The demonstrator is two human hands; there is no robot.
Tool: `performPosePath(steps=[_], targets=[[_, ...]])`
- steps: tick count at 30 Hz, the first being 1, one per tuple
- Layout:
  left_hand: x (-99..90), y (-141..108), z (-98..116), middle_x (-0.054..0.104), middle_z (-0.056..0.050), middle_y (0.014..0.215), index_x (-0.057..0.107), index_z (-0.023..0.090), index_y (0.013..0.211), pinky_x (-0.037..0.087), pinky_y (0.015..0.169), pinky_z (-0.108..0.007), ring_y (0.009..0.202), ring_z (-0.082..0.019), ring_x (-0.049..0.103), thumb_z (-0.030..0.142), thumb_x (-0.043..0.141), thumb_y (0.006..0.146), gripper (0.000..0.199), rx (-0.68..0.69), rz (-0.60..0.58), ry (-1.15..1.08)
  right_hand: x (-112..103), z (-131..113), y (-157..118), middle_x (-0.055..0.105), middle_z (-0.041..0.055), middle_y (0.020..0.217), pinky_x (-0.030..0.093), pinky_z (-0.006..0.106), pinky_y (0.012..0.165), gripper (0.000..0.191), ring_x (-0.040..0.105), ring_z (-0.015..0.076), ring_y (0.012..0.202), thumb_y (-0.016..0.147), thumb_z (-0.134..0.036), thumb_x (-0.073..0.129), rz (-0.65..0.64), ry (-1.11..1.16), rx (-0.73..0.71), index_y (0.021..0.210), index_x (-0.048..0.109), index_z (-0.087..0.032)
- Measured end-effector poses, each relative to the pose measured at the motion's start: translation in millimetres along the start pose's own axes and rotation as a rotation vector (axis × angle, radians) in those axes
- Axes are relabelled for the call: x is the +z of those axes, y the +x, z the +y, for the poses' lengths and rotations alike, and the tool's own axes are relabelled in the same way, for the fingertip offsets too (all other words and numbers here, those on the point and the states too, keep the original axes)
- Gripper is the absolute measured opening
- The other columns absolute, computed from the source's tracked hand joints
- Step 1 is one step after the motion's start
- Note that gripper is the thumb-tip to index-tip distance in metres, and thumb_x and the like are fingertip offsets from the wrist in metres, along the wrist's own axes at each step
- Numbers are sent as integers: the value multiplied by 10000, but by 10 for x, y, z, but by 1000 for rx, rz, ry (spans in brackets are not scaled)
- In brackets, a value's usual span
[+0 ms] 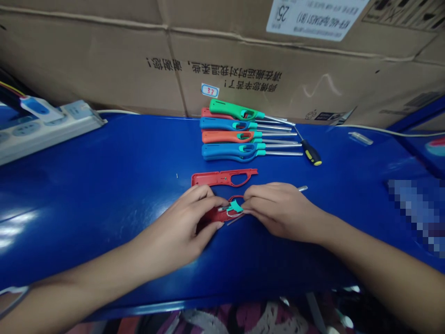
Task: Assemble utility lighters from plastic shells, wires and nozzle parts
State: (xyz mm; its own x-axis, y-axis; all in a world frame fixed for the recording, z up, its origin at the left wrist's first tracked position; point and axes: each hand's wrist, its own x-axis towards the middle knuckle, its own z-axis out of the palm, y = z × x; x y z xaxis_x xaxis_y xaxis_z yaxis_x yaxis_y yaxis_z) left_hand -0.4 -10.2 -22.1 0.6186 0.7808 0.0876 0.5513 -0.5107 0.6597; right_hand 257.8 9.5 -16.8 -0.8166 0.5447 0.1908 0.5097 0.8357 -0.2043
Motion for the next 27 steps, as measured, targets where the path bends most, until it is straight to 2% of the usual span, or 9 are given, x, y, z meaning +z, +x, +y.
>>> performPosePath(steps=[6, 11, 14, 16, 19, 21, 22, 24, 27], targets=[[-5, -8, 40, 585, -84, 1185, 538, 222, 1314, 512, 975, -428, 1106, -230, 559, 206, 538, 985, 329, 36, 4, 31, -52, -20, -7, 707, 65, 993, 433, 321, 648, 254, 612, 170, 759, 985, -137, 438, -103, -74, -15, 1017, 688, -164], [23, -24, 36, 552, -97, 1087, 492, 248, 1448, 540, 871, -393, 997, -221, 537, 160, 451, 1010, 448, 137, -34, 144, -85, -144, -3, 689, 68, 914, 401, 350, 599, 256, 578, 188, 697, 973, -132, 439, -151, -198, -50, 995, 692, -159], [44, -55, 33, 547, -108, 1098, 482, 275, 1473, 537, 847, -419, 987, -247, 518, 96, 450, 969, 535, 179, -100, 334, -106, -180, -1, 687, 56, 885, 401, 352, 581, 232, 591, 185, 685, 981, -176, 469, -132, -193, -26, 977, 701, -170], [53, -74, 36, 551, -108, 1101, 482, 297, 1476, 538, 830, -438, 983, -265, 519, 78, 471, 939, 580, 175, -138, 433, -143, -105, -9, 711, 52, 930, 429, 339, 593, 216, 629, 177, 726, 985, -227, 497, -28, -138, 16, 956, 709, -193], [53, -84, 35, 555, -112, 1124, 448, 313, 1505, 538, 817, -443, 985, -276, 527, 74, 477, 923, 629, 178, -140, 489, -249, 227, -70, 722, 59, 989, 511, 322, 722, 165, 671, 188, 848, 964, -247, 545, 295, -102, 224, 972, 709, -225], [44, -76, 23, 561, -116, 1131, 442, 306, 1513, 537, 811, -434, 969, -271, 533, 74, 466, 927, 631, 191, -122, 479, -339, 568, -167, 707, 84, 1013, 529, 372, 817, 202, 663, 217, 873, 947, -245, 536, 549, -207, 438, 1059, 702, -219], [37, -68, 11, 565, -117, 1133, 453, 302, 1507, 536, 812, -427, 964, -265, 538, 77, 462, 933, 616, 201, -111, 460, -383, 754, -236, 697, 97, 1015, 529, 396, 842, 253, 654, 225, 863, 936, -234, 518, 606, -264, 551, 1116, 692, -197], [21, -47, -24, 574, -118, 1139, 484, 295, 1486, 533, 820, -413, 965, -254, 548, 94, 455, 958, 566, 228, -90, 411, -447, 1109, -404, 657, 151, 1158, 494, 464, 953, 392, 628, 281, 1027, 874, -195, 513, 560, -365, 812, 1242, 640, -148], [1, -12, -93, 587, -117, 1164, 509, 300, 1464, 527, 823, -402, 987, -247, 559, 141, 444, 1001, 494, 279, -49, 365, -452, 1502, -680, 484, 243, 1436, 404, 538, 1036, 556, 437, 394, 1333, 864, -237, 508, 473, -416, 1276, 1400, 508, -90]])
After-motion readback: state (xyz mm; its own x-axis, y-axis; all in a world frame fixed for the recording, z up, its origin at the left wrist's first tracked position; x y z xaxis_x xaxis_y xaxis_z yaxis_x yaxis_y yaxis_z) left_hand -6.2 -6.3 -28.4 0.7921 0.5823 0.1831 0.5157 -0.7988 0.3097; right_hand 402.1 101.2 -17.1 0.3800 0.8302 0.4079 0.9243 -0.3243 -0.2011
